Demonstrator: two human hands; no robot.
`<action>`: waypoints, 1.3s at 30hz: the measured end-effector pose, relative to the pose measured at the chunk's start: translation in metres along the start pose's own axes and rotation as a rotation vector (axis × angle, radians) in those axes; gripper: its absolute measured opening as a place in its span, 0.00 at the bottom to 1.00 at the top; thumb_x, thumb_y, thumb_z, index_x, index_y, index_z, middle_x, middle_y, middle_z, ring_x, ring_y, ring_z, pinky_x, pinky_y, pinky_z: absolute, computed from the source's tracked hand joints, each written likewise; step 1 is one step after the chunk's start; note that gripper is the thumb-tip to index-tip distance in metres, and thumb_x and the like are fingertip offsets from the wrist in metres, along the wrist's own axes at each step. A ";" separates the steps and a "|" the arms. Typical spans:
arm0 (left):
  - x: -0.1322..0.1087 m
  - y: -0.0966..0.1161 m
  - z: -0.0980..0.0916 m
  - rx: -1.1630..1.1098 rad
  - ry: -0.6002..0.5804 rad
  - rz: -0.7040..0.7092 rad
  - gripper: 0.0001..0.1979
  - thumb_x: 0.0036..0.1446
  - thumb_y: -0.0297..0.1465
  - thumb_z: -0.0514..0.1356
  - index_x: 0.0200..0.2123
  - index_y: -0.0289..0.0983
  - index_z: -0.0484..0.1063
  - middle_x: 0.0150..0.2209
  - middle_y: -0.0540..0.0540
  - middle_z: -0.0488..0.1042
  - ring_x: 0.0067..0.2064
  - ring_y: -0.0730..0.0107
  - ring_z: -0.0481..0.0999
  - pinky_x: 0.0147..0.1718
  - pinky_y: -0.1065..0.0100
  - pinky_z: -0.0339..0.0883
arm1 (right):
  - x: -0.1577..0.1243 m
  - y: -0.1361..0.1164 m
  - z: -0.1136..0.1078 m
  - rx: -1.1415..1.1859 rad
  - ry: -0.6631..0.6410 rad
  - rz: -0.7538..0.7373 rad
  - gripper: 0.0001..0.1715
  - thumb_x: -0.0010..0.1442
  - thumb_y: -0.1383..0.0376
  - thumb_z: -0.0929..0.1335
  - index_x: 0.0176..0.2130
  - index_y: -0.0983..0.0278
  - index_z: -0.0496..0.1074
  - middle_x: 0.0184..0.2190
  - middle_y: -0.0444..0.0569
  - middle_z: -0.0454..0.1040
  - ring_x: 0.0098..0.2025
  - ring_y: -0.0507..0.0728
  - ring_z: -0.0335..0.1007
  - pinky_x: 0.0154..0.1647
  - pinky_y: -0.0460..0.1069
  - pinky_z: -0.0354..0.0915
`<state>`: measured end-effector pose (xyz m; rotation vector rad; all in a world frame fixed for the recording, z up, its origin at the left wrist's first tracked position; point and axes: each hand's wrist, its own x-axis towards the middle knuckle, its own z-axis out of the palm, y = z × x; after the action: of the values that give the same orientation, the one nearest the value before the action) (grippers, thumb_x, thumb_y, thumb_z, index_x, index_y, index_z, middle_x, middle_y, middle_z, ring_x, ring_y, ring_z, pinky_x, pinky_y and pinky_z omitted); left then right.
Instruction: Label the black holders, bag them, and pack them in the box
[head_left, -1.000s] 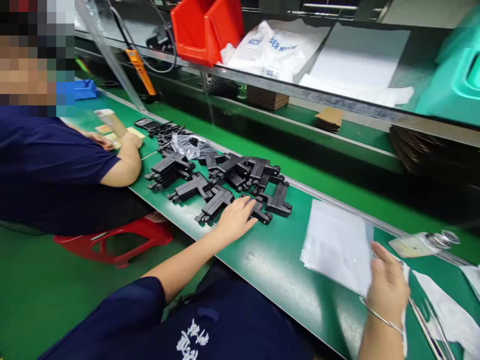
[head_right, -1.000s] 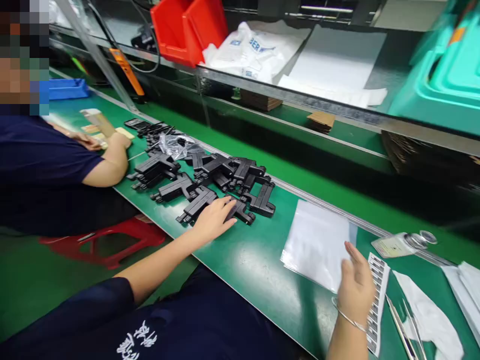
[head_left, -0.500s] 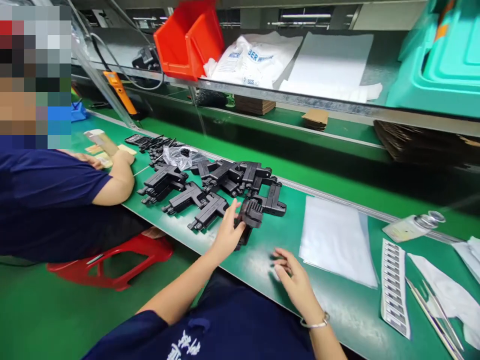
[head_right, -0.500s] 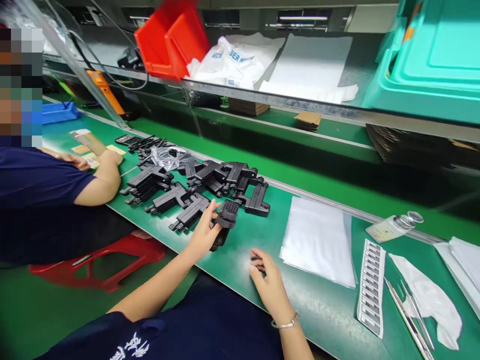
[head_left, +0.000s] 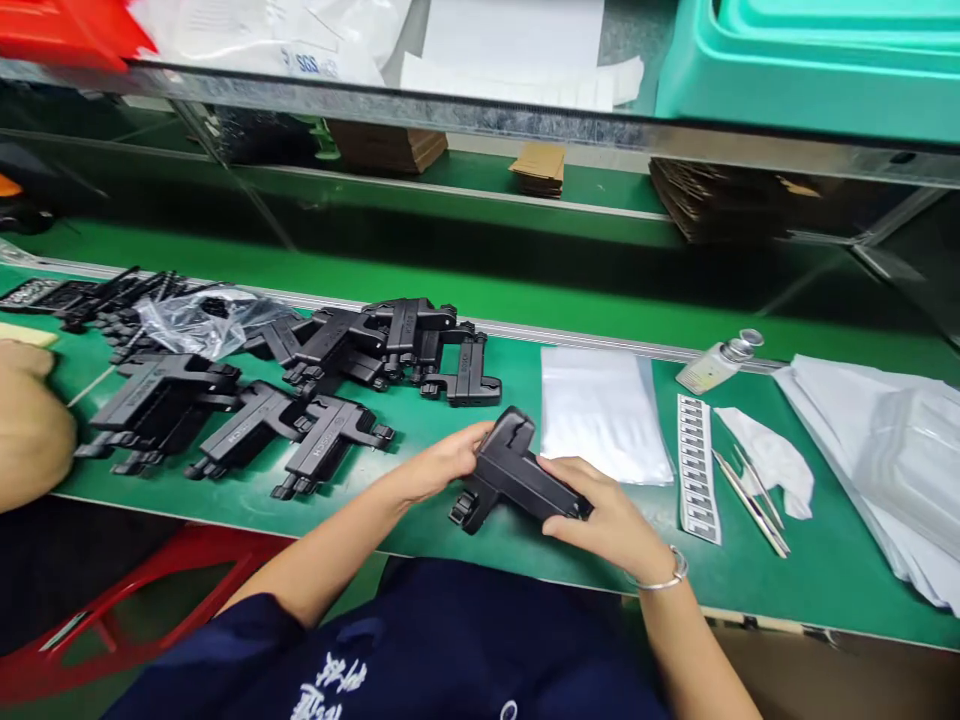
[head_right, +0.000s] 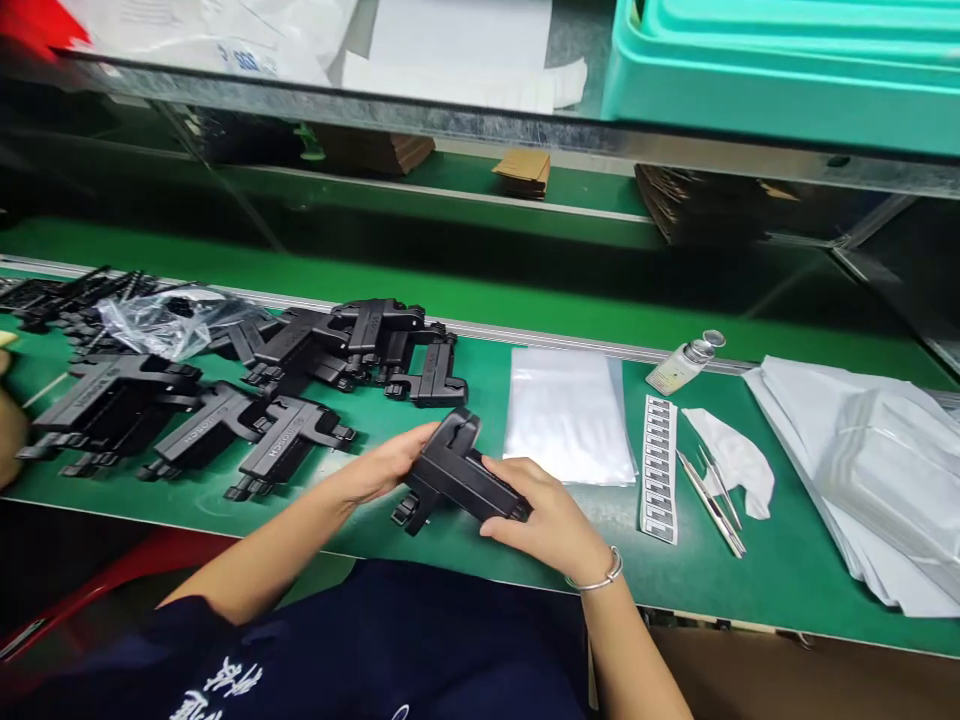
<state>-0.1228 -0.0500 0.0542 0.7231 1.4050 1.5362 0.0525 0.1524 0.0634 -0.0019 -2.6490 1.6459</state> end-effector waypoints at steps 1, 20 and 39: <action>0.004 0.002 -0.001 0.102 0.021 -0.003 0.42 0.44 0.60 0.64 0.53 0.34 0.72 0.46 0.38 0.77 0.46 0.52 0.76 0.43 0.60 0.69 | 0.000 -0.001 -0.001 -0.043 0.006 0.004 0.37 0.55 0.52 0.73 0.61 0.56 0.66 0.55 0.54 0.71 0.55 0.62 0.69 0.59 0.57 0.64; 0.007 -0.024 0.006 0.425 0.342 0.138 0.38 0.49 0.61 0.57 0.50 0.35 0.67 0.41 0.43 0.73 0.41 0.59 0.74 0.40 0.63 0.68 | -0.001 0.035 0.003 0.591 0.418 0.304 0.22 0.58 0.46 0.69 0.38 0.61 0.66 0.20 0.41 0.70 0.20 0.50 0.64 0.23 0.45 0.63; -0.006 -0.022 0.009 0.586 0.358 0.196 0.39 0.44 0.60 0.60 0.49 0.38 0.66 0.43 0.42 0.75 0.42 0.56 0.75 0.42 0.60 0.68 | 0.022 0.038 0.006 0.588 0.166 0.526 0.37 0.55 0.33 0.60 0.19 0.60 0.56 0.11 0.37 0.50 0.15 0.48 0.44 0.17 0.45 0.50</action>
<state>-0.1078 -0.0524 0.0352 0.9874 2.1534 1.4530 0.0297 0.1642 0.0273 -0.8386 -2.0495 2.3831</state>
